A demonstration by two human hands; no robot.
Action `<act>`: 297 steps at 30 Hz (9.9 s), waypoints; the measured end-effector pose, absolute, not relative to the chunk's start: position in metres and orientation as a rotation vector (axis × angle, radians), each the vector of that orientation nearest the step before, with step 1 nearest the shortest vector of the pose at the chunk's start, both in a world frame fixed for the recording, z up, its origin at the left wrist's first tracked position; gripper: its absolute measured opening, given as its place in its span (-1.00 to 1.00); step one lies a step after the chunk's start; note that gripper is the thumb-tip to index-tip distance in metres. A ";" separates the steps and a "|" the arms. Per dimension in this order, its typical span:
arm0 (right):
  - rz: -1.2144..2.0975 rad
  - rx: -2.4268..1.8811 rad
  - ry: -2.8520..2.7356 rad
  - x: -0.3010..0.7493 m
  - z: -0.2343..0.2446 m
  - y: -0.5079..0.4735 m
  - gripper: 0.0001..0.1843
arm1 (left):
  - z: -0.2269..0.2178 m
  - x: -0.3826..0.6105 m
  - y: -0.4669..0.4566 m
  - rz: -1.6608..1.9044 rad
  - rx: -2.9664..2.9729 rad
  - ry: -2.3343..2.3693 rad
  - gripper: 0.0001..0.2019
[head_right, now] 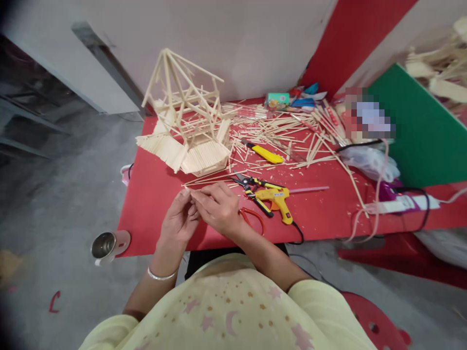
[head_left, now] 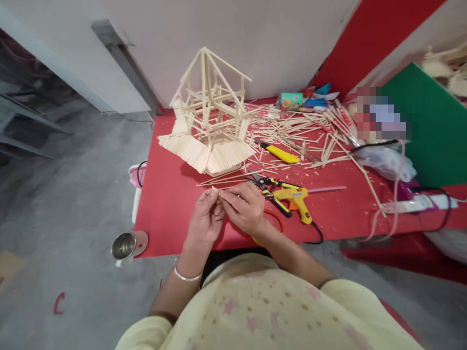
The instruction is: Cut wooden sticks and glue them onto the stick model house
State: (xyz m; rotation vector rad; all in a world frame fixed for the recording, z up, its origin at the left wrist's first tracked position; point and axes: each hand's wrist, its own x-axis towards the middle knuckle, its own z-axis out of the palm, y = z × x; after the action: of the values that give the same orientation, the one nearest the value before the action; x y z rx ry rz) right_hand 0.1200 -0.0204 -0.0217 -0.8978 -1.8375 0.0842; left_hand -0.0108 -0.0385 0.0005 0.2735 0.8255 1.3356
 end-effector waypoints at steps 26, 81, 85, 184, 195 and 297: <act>0.118 -2.100 -1.666 0.311 -0.072 -0.093 -0.56 | -0.032 0.056 -0.061 1.140 0.413 0.958 -0.77; 0.680 -1.874 -1.951 0.250 -0.018 -0.094 -0.13 | -0.025 0.094 -0.048 1.347 0.421 0.967 -0.71; 0.624 -1.992 -1.891 0.256 -0.026 -0.095 -0.13 | -0.029 0.088 -0.048 1.372 0.410 0.985 -0.73; 0.780 -1.619 -1.903 0.204 -0.033 -0.102 -0.50 | -0.045 0.071 -0.066 1.301 1.208 1.286 -0.65; 0.775 -1.601 -1.856 0.201 -0.038 -0.106 -0.56 | -0.044 0.074 -0.068 1.257 1.329 1.377 -0.72; -0.182 -0.994 -1.818 0.110 -0.002 -0.008 -0.72 | 0.004 -0.018 -0.027 1.536 0.484 0.905 -0.76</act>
State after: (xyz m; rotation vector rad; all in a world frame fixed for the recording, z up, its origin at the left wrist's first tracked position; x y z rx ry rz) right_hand 0.1099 -0.0080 -0.0022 -0.9940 -1.8177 -0.1824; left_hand -0.0179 -0.0270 0.0043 0.4836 0.9052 1.5359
